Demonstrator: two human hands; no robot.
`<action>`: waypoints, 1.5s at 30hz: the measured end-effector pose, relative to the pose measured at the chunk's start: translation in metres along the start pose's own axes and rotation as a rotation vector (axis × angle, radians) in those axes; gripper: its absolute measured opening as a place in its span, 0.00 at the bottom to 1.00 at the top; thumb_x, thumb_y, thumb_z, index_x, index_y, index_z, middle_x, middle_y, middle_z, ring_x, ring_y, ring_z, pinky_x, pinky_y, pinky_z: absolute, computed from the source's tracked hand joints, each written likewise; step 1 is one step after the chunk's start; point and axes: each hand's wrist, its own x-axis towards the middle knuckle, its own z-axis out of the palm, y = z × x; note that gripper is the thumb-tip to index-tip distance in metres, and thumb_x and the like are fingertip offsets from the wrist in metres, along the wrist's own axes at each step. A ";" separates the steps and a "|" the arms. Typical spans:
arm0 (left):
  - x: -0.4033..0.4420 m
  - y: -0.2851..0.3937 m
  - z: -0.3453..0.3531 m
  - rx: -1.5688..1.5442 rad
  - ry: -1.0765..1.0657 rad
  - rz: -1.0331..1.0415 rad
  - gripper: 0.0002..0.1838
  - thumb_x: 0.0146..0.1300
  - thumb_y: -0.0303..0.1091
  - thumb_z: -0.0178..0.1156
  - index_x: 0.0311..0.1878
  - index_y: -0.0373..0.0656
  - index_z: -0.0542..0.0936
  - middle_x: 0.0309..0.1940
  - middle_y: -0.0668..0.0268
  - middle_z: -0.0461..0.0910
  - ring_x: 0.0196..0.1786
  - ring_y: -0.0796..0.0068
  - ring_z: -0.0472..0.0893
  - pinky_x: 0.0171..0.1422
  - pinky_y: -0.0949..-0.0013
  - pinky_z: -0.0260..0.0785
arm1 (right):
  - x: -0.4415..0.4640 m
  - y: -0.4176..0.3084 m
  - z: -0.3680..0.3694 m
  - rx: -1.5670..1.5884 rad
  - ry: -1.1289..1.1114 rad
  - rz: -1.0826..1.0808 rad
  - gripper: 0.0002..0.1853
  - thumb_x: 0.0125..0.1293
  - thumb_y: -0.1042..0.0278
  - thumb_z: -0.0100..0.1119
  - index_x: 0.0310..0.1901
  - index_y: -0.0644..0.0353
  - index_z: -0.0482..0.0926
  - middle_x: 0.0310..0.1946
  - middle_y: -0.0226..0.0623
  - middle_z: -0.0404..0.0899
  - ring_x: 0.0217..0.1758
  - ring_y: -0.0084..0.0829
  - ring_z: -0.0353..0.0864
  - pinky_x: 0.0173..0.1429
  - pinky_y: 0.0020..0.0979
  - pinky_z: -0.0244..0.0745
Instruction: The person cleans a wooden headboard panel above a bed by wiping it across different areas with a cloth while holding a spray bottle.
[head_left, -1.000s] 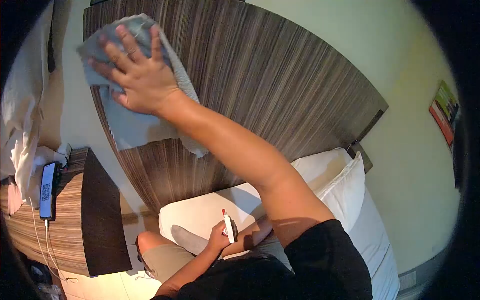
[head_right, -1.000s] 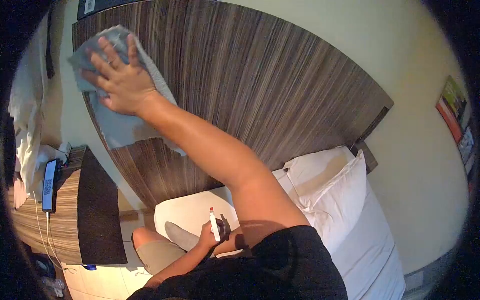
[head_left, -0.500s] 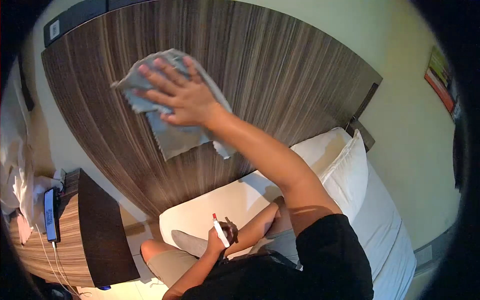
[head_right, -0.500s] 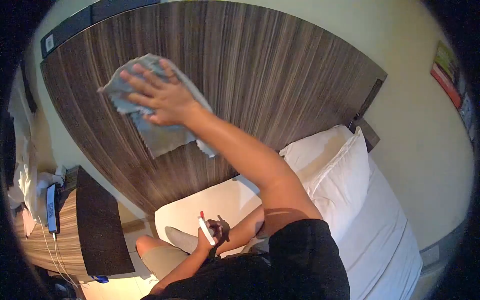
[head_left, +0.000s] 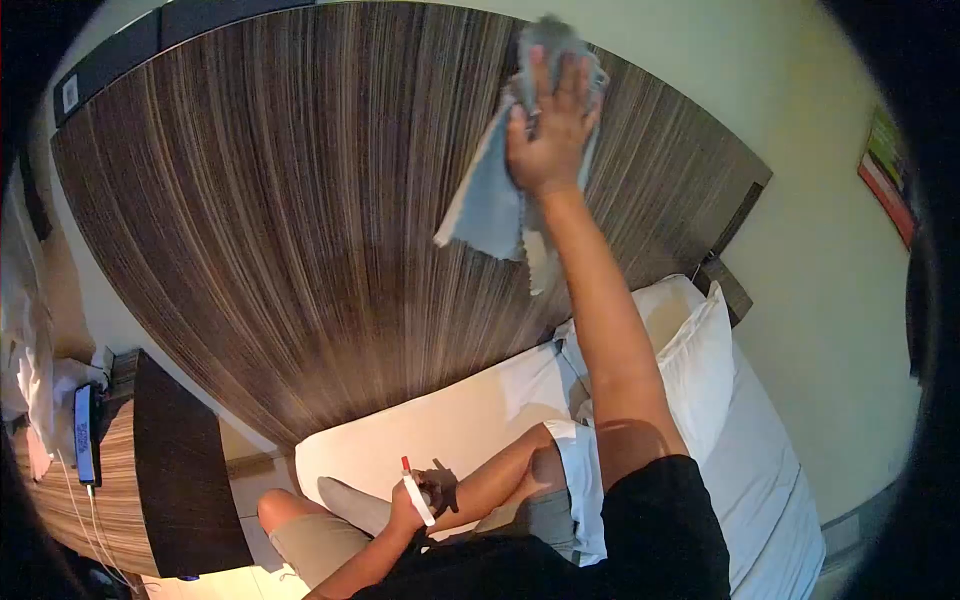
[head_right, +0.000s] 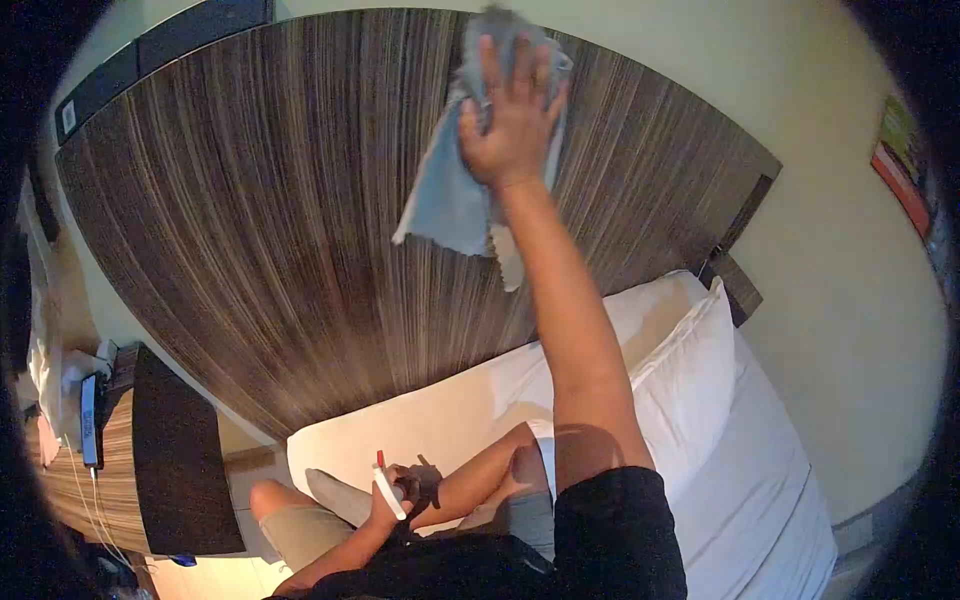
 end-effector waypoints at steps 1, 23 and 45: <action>-0.001 0.000 0.000 0.014 0.000 0.014 0.15 0.45 0.22 0.63 0.36 0.41 0.71 0.33 0.62 0.80 0.35 0.71 0.81 0.41 0.70 0.75 | -0.002 0.015 0.001 -0.006 0.049 0.052 0.37 0.61 0.47 0.49 0.74 0.34 0.56 0.77 0.39 0.47 0.80 0.47 0.40 0.75 0.63 0.30; 0.004 -0.009 -0.007 0.084 0.062 0.248 0.10 0.51 0.24 0.65 0.37 0.37 0.77 0.30 0.64 0.79 0.33 0.72 0.80 0.41 0.69 0.73 | -0.062 -0.145 0.053 -0.004 0.051 0.349 0.40 0.68 0.52 0.41 0.76 0.60 0.42 0.78 0.50 0.38 0.80 0.55 0.32 0.74 0.64 0.24; -0.009 -0.050 -0.009 -0.338 -0.004 -0.133 0.17 0.43 0.21 0.68 0.39 0.38 0.77 0.31 0.65 0.78 0.34 0.72 0.80 0.40 0.68 0.73 | -0.057 -0.379 0.074 0.184 -0.246 -0.617 0.44 0.45 0.39 0.63 0.69 0.29 0.63 0.76 0.35 0.50 0.80 0.46 0.43 0.74 0.68 0.25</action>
